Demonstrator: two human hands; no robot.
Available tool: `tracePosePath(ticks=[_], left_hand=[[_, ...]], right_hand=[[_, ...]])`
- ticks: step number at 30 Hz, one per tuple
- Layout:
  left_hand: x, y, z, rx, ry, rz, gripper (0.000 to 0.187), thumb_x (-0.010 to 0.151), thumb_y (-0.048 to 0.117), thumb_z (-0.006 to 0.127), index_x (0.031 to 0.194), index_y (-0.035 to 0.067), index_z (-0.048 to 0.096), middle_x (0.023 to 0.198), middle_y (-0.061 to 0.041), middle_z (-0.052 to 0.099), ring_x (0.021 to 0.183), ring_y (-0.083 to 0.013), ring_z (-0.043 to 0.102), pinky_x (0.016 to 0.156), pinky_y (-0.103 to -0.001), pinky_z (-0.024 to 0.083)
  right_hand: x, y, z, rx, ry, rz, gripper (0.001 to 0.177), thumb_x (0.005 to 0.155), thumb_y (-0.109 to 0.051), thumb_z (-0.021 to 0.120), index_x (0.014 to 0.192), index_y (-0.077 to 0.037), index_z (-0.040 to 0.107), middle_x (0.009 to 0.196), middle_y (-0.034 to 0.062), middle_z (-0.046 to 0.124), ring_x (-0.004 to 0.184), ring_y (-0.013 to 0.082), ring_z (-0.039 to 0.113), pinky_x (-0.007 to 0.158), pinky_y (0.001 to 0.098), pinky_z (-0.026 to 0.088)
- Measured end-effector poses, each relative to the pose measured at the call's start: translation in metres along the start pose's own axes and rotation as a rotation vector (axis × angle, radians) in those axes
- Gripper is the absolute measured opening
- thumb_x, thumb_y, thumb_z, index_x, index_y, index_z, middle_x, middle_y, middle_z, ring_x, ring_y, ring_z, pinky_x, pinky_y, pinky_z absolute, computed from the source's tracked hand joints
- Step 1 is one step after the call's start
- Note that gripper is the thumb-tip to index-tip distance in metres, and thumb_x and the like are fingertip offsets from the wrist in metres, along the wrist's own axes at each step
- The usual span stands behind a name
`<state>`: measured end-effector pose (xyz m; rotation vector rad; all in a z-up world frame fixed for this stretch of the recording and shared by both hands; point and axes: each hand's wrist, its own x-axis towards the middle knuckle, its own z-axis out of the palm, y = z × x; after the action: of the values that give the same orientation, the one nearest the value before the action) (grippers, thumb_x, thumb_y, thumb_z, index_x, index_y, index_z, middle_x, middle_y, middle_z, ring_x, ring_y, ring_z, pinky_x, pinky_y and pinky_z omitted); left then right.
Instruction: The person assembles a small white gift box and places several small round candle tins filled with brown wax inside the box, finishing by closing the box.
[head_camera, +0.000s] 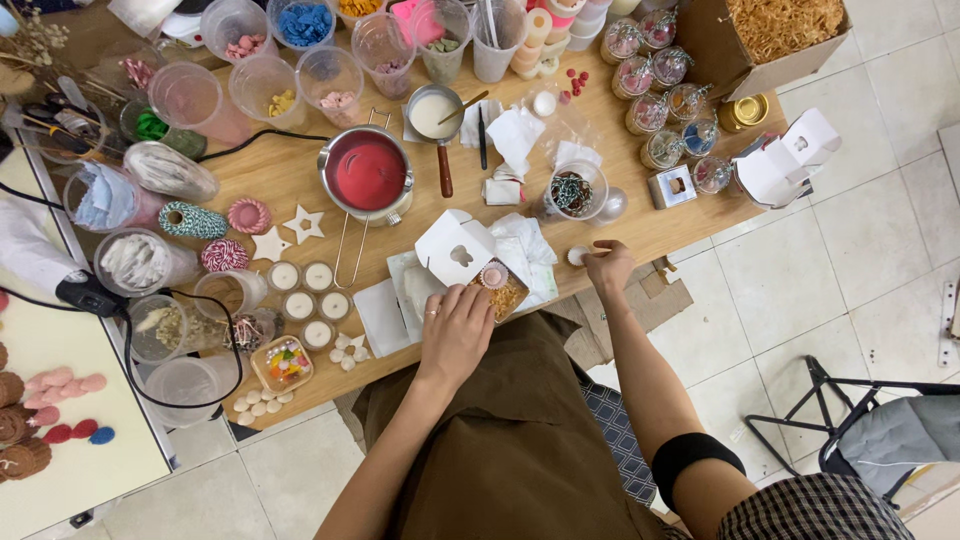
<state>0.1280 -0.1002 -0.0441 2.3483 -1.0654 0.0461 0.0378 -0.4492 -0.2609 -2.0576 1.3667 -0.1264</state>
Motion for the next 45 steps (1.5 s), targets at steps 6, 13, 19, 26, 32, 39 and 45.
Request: tracePosePath(ticks=[6,13,19,26,32,39,45], left_hand=[[0.002,-0.005,0.014,0.031,-0.021,0.01,0.037,0.094,0.021,0.067,0.126,0.001,0.067,0.115,-0.005,0.067,0.11,-0.0204,0.058,0.092,-0.038,0.042],[0.001,-0.003,0.013,0.072,-0.007,-0.002,0.034,0.094,0.021,0.066,0.123,0.003,0.067,0.12,-0.006,0.064,0.114,-0.0216,0.057,0.096,-0.039,0.042],[0.001,-0.005,0.01,0.074,-0.017,-0.001,0.037,0.094,0.02,0.066,0.128,0.004,0.067,0.121,-0.006,0.061,0.114,-0.0215,0.056,0.097,-0.04,0.042],[-0.003,-0.004,0.007,0.042,0.0,-0.011,0.037,0.095,0.02,0.066,0.129,0.007,0.064,0.124,-0.006,0.061,0.118,-0.0224,0.056,0.099,-0.042,0.041],[0.0,0.004,-0.018,-0.02,0.082,-0.058,0.041,0.096,0.018,0.066,0.136,0.009,0.063,0.123,-0.004,0.062,0.115,-0.0211,0.057,0.098,-0.041,0.04],[0.023,0.017,-0.058,-0.685,0.104,-0.405,0.03,0.101,0.022,0.062,0.129,0.01,0.064,0.117,-0.004,0.072,0.108,-0.0197,0.068,0.094,-0.037,0.05],[0.038,0.002,-0.071,-1.708,-0.014,-0.765,0.039,0.105,0.026,0.053,0.141,0.013,0.058,0.124,-0.006,0.071,0.105,-0.0147,0.07,0.089,-0.03,0.057]], right_hand=[[0.001,-0.001,0.0,-0.032,-0.046,0.002,0.042,0.071,-0.009,0.083,0.111,-0.003,0.073,0.088,0.0153,0.078,0.08,0.0237,0.075,0.075,0.0349,0.059],[0.002,0.002,-0.001,-0.028,-0.098,0.006,0.041,0.071,-0.008,0.08,0.112,-0.004,0.075,0.087,0.0145,0.078,0.078,0.0223,0.076,0.075,0.0341,0.06],[0.002,0.004,-0.002,-0.03,-0.092,-0.011,0.039,0.071,-0.009,0.085,0.109,-0.005,0.078,0.089,0.0133,0.079,0.077,0.019,0.075,0.075,0.0321,0.06],[-0.01,-0.013,-0.019,0.211,-0.072,0.002,0.054,0.073,0.0,0.082,0.124,0.004,0.066,0.099,0.0141,0.075,0.071,0.0192,0.075,0.063,0.0325,0.063],[-0.046,-0.07,-0.083,0.267,-0.118,-0.011,0.051,0.078,-0.004,0.081,0.127,0.001,0.068,0.095,0.0139,0.078,0.076,0.0145,0.072,0.068,0.0279,0.058],[-0.114,-0.196,-0.168,0.572,-0.519,-0.203,0.032,0.09,0.0,0.075,0.121,0.004,0.073,0.098,0.0064,0.077,0.09,0.009,0.07,0.084,0.023,0.055],[-0.167,-0.306,-0.156,0.46,-0.73,-0.507,0.031,0.086,-0.004,0.079,0.117,-0.001,0.074,0.086,0.0024,0.072,0.081,0.0079,0.067,0.078,0.024,0.056]])
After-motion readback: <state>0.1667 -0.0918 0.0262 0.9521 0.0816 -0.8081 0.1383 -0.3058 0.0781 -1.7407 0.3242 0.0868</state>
